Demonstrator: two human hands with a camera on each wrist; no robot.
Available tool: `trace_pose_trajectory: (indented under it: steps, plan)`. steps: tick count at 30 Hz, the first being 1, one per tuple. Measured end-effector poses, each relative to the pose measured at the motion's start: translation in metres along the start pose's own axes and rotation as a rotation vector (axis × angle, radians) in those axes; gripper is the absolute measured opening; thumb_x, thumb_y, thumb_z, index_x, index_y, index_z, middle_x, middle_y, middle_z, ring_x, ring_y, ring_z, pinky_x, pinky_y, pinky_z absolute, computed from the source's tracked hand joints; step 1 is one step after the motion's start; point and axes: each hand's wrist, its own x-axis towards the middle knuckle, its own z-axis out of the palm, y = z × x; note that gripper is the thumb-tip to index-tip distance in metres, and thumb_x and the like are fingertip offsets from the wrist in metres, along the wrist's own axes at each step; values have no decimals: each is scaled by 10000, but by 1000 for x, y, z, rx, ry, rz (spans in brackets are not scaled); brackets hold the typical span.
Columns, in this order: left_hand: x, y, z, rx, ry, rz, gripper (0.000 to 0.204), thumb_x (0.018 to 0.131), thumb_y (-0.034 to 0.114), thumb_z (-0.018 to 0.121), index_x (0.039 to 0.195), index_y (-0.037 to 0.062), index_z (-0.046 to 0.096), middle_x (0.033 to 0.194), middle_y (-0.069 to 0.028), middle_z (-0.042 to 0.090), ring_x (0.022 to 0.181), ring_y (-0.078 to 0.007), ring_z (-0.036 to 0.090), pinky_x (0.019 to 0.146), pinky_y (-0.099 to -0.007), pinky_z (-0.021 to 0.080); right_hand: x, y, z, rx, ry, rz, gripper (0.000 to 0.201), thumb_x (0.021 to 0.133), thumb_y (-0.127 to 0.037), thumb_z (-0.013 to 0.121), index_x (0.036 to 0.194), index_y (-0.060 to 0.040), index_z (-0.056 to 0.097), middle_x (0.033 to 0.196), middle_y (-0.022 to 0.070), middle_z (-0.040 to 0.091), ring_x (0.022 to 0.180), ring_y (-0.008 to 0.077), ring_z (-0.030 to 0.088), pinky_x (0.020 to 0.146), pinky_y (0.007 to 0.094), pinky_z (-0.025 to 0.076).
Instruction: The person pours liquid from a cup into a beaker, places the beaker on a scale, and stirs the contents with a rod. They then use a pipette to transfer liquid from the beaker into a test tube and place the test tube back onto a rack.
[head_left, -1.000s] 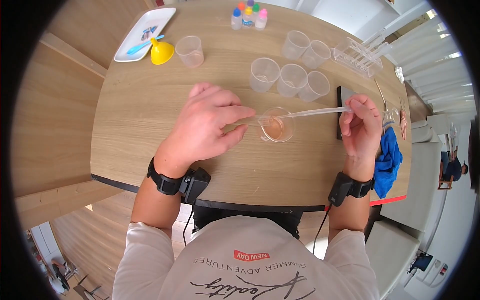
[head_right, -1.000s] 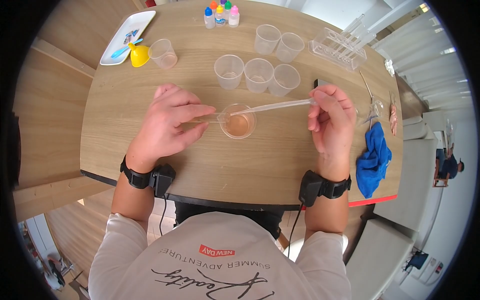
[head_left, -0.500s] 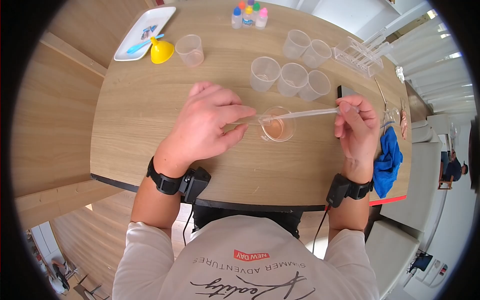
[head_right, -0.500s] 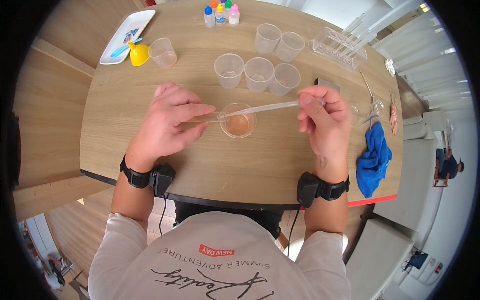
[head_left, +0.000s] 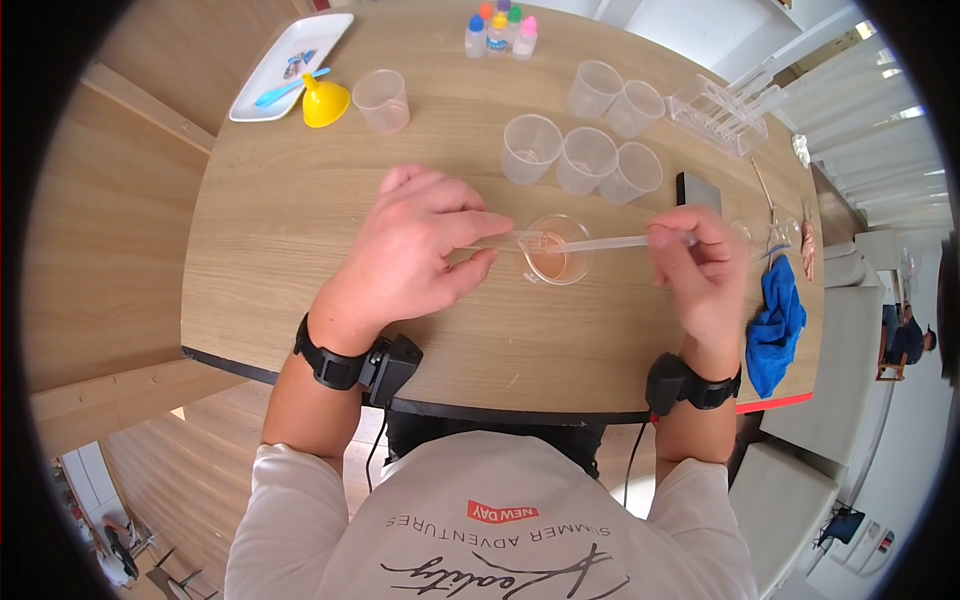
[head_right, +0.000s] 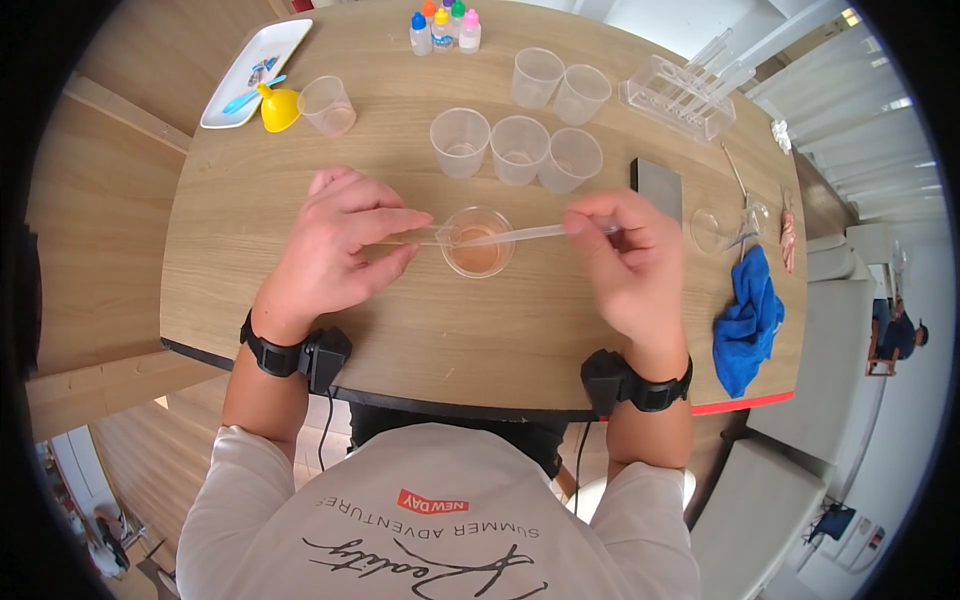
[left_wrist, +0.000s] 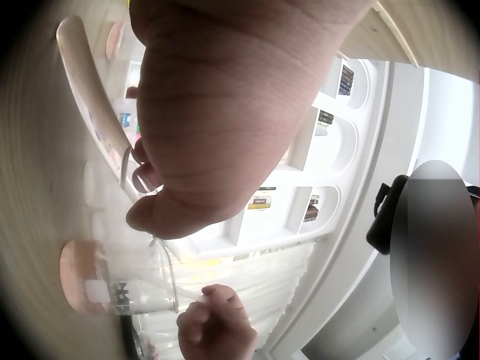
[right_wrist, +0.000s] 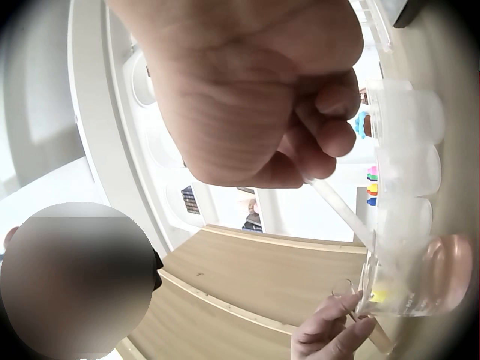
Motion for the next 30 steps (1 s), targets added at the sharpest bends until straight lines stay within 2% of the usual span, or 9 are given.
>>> trace_pose_trajectory:
  steps: [2, 9, 11, 16, 18, 30]
  plan:
    - [0, 0, 0, 0, 1, 1, 286, 688, 61, 782, 969, 107, 761, 862, -36, 632, 811, -220, 577, 859, -356, 391, -2, 0, 5, -162, -70, -19, 50, 901, 21, 666, 915, -24, 683, 694, -50, 575, 601, 24, 444, 537, 199, 349]
    - [1, 0, 0, 0, 0, 10, 284, 692, 59, 781, 971, 107, 759, 856, -32, 629, 804, -214, 579, 859, -356, 392, -3, -2, 8, -232, -95, -5, 33, 896, 9, 678, 919, -14, 683, 683, -36, 587, 578, 34, 463, 526, 206, 366]
    - [1, 0, 0, 0, 1, 12, 284, 693, 58, 780, 971, 107, 759, 854, -31, 629, 804, -213, 579, 859, -355, 393, -1, -2, 6, 76, -21, 102, 26, 898, -13, 671, 924, -11, 679, 676, -16, 603, 553, 39, 501, 502, 198, 381]
    - [1, 1, 0, -2, 7, 12, 286, 696, 57, 776, 978, 106, 760, 850, -28, 631, 795, -211, 573, 853, -350, 392, 10, 5, -14, 160, 81, 152, 76, 914, -75, 638, 925, -11, 678, 659, 5, 613, 516, 48, 526, 451, 184, 393]
    - [1, 1, 0, -2, 3, 14, 288, 696, 57, 776, 980, 106, 760, 851, -29, 633, 793, -212, 572, 851, -349, 392, 14, 7, -18, 301, 168, 157, 83, 904, -73, 632, 924, -8, 679, 656, 20, 617, 491, 62, 523, 422, 188, 384]
    - [1, 0, -1, 1, 6, 15, 285, 694, 58, 776, 974, 105, 761, 850, -36, 634, 791, -216, 572, 842, -351, 399, 18, 14, -26, 453, 145, 139, 90, 902, -63, 619, 934, 6, 667, 639, 54, 616, 442, 90, 507, 392, 200, 371]
